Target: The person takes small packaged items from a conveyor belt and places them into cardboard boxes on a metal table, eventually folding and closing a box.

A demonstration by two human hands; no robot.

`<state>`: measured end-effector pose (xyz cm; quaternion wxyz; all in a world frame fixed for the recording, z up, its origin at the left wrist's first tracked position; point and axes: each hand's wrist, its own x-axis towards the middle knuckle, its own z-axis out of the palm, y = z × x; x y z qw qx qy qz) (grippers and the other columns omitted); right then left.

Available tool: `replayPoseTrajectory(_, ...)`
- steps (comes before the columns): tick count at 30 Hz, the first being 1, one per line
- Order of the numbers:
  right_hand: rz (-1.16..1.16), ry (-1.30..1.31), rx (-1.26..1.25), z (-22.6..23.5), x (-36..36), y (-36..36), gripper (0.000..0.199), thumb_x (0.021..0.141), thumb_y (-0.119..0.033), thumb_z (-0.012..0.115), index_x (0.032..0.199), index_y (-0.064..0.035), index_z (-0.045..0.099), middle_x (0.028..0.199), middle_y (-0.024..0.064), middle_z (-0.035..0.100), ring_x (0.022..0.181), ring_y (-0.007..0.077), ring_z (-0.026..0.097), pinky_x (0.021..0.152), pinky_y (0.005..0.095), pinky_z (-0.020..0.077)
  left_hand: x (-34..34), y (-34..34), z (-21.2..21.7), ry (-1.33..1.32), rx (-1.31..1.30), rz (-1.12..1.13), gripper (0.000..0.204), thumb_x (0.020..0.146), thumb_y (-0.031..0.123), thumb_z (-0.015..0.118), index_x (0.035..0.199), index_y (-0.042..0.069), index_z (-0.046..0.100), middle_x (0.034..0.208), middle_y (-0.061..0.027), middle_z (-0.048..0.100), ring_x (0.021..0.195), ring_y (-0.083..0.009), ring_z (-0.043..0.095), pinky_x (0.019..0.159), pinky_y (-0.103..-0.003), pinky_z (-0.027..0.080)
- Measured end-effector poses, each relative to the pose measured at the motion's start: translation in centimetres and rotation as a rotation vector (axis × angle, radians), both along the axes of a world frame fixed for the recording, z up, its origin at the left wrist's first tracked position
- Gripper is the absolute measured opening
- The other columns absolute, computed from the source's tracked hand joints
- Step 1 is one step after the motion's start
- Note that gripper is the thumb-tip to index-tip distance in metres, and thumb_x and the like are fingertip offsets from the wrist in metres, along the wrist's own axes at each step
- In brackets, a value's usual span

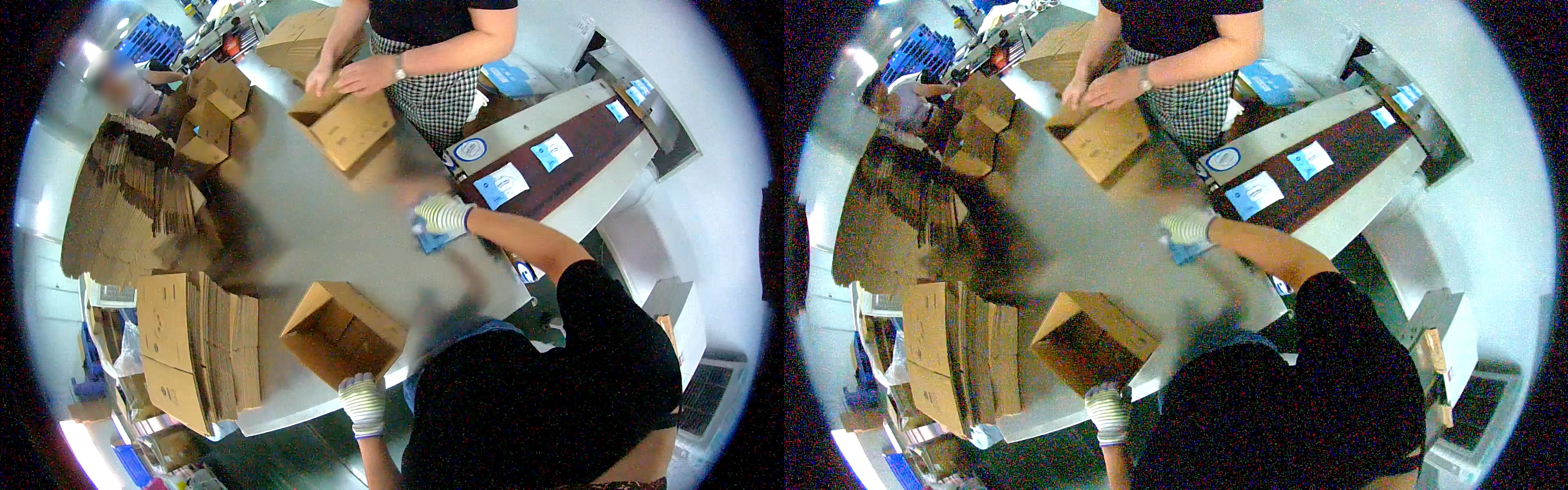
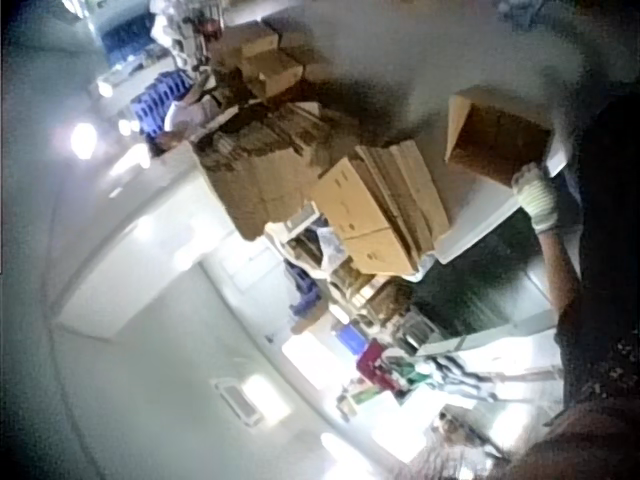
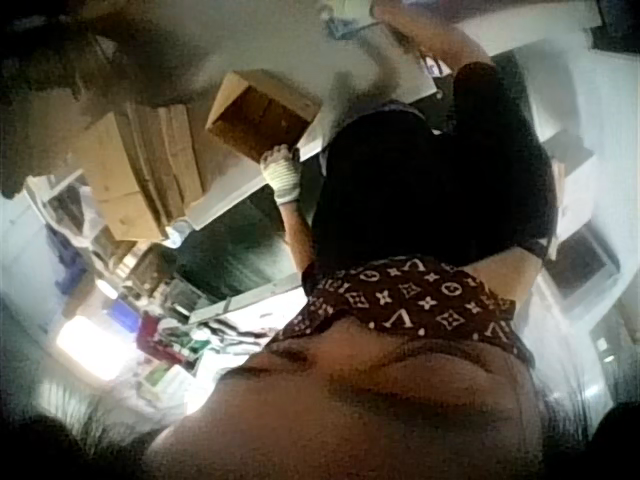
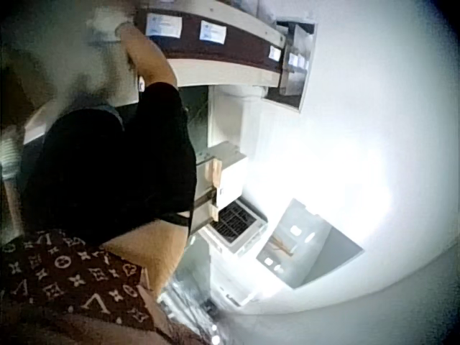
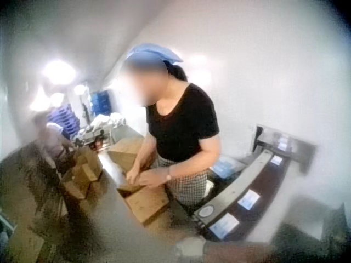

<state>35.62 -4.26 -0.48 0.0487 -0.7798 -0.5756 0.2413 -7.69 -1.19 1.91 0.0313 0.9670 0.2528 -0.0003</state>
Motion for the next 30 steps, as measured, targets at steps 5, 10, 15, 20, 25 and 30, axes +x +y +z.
replayPoseTrajectory(5,0.235,-0.208,-0.235,-2.7,7.6,2.4,0.042,0.078,-0.03,0.062,0.112,-0.006,0.058,0.107,0.0154,0.062,0.098,0.0307,0.059,0.08,0.0421,0.048,0.4,0.3,0.0,0.026,-0.022,0.007,0.021,0.068,0.028,0.065,0.072,0.01,0.055,0.071,-0.0072,0.055,0.073,-0.0262,0.055,0.075,-0.04,0.042)
replayPoseTrajectory(10,0.386,-0.209,-0.69,-4.4,7.3,5.1,0.038,0.083,-0.025,0.052,0.117,-0.0076,0.055,0.113,0.0068,0.062,0.099,0.0187,0.059,0.084,0.0352,0.0464,-0.1,0.6,-0.4,0.072,-0.048,0.044,0.023,0.075,0.034,0.06,0.078,0.012,0.056,0.075,-0.0064,0.055,0.074,-0.0267,0.054,0.074,-0.04,0.04)
replayPoseTrajectory(15,0.218,-0.059,-0.631,-9.7,6.1,1.5,0.044,0.071,-0.03,0.062,0.106,-0.0045,0.062,0.103,0.0161,0.065,0.094,0.0283,0.062,0.079,0.0384,0.0487,0.7,0.5,0.0,0.015,-0.008,0.017,0.022,0.068,0.028,0.065,0.072,0.011,0.053,0.071,-0.0069,0.053,0.074,-0.0264,0.054,0.077,-0.039,0.041)
replayPoseTrajectory(20,0.316,-0.053,-0.466,-4.8,-5.8,-3.7,0.049,0.066,-0.035,0.062,0.103,-0.0033,0.062,0.097,0.0192,0.063,0.09,0.0312,0.061,0.076,0.0432,0.0495,0.1,0.1,-0.4,0.075,-0.045,0.075,0.026,0.076,0.036,0.059,0.078,0.01,0.057,0.076,-0.0071,0.056,0.076,-0.0254,0.054,0.079,-0.039,0.041)
replayPoseTrajectory(25,0.348,-0.279,0.1,-9.4,-16.0,-12.1,0.054,0.067,-0.027,0.064,0.113,-0.0024,0.054,0.099,0.0172,0.059,0.089,0.033,0.058,0.081,0.0473,0.0461,1.2,-0.4,-0.3,0.014,-0.005,0.062,0.026,0.076,0.034,0.059,0.08,0.008,0.058,0.078,-0.0091,0.058,0.077,-0.0272,0.055,0.079,-0.041,0.042)
replayPoseTrajectory(30,0.35,-0.232,-0.071,-9.7,-16.6,-11.3,0.061,0.065,-0.025,0.07,0.118,-0.0035,0.049,0.108,0.0176,0.058,0.097,0.0329,0.058,0.083,0.0486,0.0456,2.0,-0.9,-0.8,-0.048,0.01,0.055,0.024,0.075,0.033,0.061,0.077,0.009,0.056,0.075,-0.0089,0.057,0.075,-0.0278,0.055,0.075,-0.041,0.042)
